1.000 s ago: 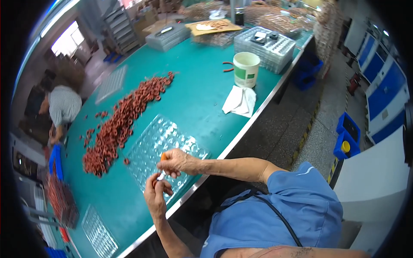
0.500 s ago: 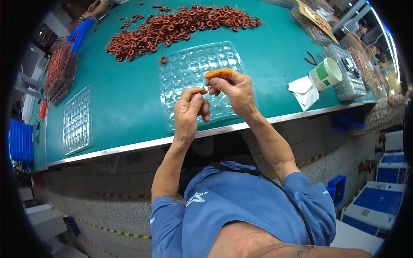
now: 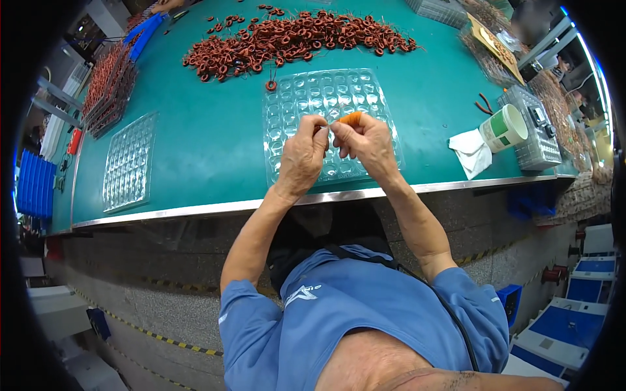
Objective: Assembling toroidal inductors by winding wire and organizing them into plastic trays at a factory workbench.
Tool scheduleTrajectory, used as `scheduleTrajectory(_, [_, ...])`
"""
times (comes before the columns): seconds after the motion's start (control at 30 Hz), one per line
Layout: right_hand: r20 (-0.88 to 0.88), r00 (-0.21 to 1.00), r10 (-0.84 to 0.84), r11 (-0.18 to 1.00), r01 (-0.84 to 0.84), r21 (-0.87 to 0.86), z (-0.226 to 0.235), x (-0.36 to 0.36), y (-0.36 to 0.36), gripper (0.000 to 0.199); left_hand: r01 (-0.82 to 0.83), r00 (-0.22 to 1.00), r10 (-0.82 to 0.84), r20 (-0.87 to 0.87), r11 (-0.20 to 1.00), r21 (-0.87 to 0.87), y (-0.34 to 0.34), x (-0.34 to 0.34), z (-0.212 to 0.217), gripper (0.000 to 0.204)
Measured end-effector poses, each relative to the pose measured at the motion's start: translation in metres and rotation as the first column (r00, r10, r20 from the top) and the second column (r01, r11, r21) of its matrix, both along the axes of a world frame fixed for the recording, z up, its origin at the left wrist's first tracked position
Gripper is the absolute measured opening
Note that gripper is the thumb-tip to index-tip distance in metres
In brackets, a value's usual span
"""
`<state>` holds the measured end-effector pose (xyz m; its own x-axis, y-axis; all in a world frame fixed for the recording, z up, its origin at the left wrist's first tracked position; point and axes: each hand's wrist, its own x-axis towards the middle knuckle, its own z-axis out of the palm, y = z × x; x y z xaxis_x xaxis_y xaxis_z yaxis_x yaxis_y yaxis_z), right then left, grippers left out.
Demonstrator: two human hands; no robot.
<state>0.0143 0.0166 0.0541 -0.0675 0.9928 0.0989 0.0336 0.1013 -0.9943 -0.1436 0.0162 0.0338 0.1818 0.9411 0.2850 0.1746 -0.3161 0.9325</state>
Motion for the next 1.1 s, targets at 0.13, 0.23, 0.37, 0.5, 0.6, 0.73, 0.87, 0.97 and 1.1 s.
scheduleTrajectory(0.13, [-0.153,0.987,0.053,0.992,-0.069,-0.104,0.0,0.007,0.006,0.026,0.064,0.957,0.011,-0.291,0.967,0.247,0.006,-0.011,0.004,0.02])
scheduleTrajectory(0.23, [-0.066,0.998,0.017,0.995,-0.024,-0.102,-0.003,0.005,0.005,0.032,0.162,0.935,-0.046,-0.352,0.937,0.308,0.012,-0.018,0.009,0.022])
scheduleTrajectory(0.37, [-0.097,0.995,-0.005,0.992,-0.007,-0.124,-0.006,0.006,0.005,0.036,0.296,0.884,-0.256,-0.392,0.954,0.044,0.013,-0.027,0.028,0.025])
scheduleTrajectory(0.5, [-0.271,0.957,0.107,0.94,-0.186,-0.286,-0.016,0.014,0.012,0.036,0.408,0.826,-0.393,-0.404,0.911,-0.053,0.02,-0.035,0.033,0.029])
scheduleTrajectory(0.6, [-0.419,0.897,0.143,0.908,-0.287,-0.304,-0.017,0.026,0.01,0.037,0.496,0.774,-0.459,-0.437,0.868,-0.031,0.025,-0.03,0.04,0.032])
scheduleTrajectory(0.73, [-0.325,0.935,0.141,0.901,-0.257,-0.35,-0.031,0.019,0.014,0.035,0.56,0.638,-0.357,-0.682,0.823,0.093,0.024,-0.029,0.045,0.041])
scheduleTrajectory(0.87, [-0.284,0.939,0.194,0.886,-0.292,-0.359,-0.005,0.013,0.003,0.025,0.541,0.604,-0.163,-0.78,0.803,0.252,0.007,-0.028,0.045,0.031])
scheduleTrajectory(0.97, [-0.285,0.94,0.186,0.909,-0.275,-0.313,-0.007,0.014,0.003,0.028,0.492,0.612,-0.051,-0.79,0.806,0.33,0.004,-0.024,0.04,0.026])
scheduleTrajectory(1.1, [-0.319,0.921,0.224,0.901,-0.32,-0.291,-0.016,0.008,0.011,0.034,0.483,0.665,-0.195,-0.721,0.848,0.217,0.008,-0.027,0.038,0.031])
